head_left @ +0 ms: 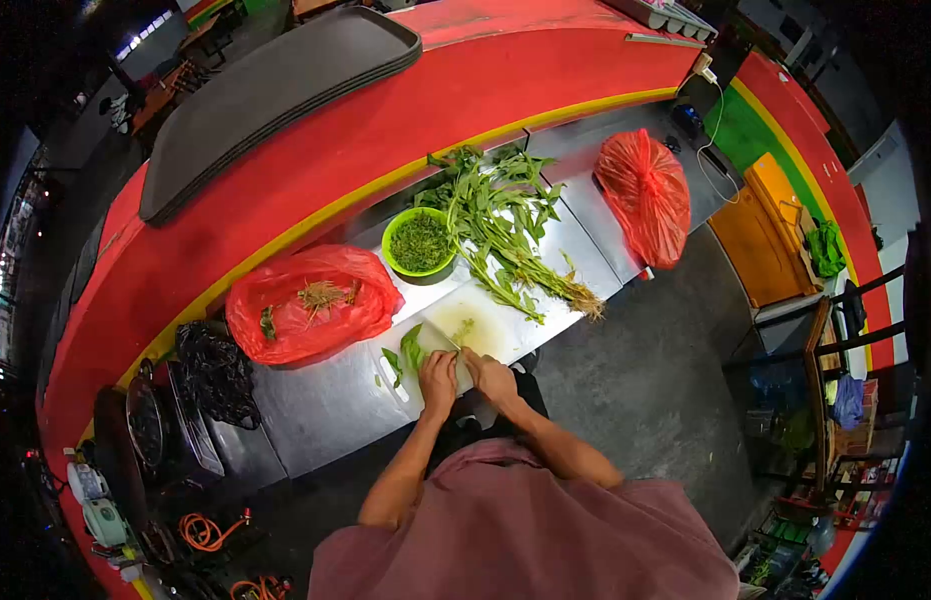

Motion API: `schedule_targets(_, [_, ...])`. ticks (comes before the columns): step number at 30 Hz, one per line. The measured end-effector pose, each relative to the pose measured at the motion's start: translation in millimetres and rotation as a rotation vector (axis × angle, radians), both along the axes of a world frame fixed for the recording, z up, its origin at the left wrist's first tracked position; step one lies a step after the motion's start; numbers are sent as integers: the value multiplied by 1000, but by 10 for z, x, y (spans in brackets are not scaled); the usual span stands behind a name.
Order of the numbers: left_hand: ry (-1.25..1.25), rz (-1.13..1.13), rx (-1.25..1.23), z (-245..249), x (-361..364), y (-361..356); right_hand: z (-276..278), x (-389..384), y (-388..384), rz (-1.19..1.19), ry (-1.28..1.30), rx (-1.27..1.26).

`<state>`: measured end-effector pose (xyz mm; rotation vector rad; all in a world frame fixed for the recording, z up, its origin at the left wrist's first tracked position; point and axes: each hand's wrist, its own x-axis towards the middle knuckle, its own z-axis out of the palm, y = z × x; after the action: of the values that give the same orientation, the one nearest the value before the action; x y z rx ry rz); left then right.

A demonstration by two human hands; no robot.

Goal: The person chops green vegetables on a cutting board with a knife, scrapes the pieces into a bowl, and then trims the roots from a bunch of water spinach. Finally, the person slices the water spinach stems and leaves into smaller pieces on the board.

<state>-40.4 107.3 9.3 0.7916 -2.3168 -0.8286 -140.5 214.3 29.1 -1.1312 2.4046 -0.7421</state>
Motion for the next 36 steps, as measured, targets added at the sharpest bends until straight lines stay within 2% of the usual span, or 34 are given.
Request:
schedule_targets(3, [-2,26,-10,-34,8,18,54,-97,49,-110,-13,12])
schedule_targets(5, [2,32,-6,-38,-9,24,99,-193,72,-91,-80,27])
schedule_targets(7, [29,43,16,-54,-9,18,71,-225,93,-81,-241,-118])
schedule_targets(8, [33,26,-3,-51,-22,9,66,-238,115,-61,-326,-108])
schedule_targets(9, [40,5,-23,-41,-49,-8,31,-226,159,-58,-323,-116])
schedule_targets(11, [17,6,-11,-61,-81,-12,-79,-191,284,30,-337,-317])
schedule_targets(12, [21,-9,-7,-91,-102,-28,218,-180,349,-2,-591,-178])
schedule_targets(13, [29,-21,-6,-89,-143,-44,244,-143,422,-49,-685,-184])
schedule_targets(17, [8,15,8,-52,-233,-23,420,-206,724,-47,-798,-195])
schedule_targets(19, [43,55,-43,-79,-217,37,259,-289,848,-15,-756,-211])
schedule_targets(21, [-6,65,4,-81,-199,73,126,-362,890,19,-516,-283])
schedule_targets(25, [-23,58,35,-77,-108,171,115,-491,914,70,-585,-281])
schedule_targets(26, [-36,68,6,-94,-100,185,140,-546,924,70,-664,-151])
schedule_targets(30, [16,91,7,-119,-118,213,171,-478,957,104,-851,-241])
schedule_targets(33, [-4,78,15,-13,-118,223,27,-463,1053,205,-629,-208])
schedule_targets(35, [13,91,-11,-85,-127,226,344,-418,1135,114,-693,-63])
schedule_targets(36, [15,96,11,-79,-142,223,184,-425,1196,183,-602,-184])
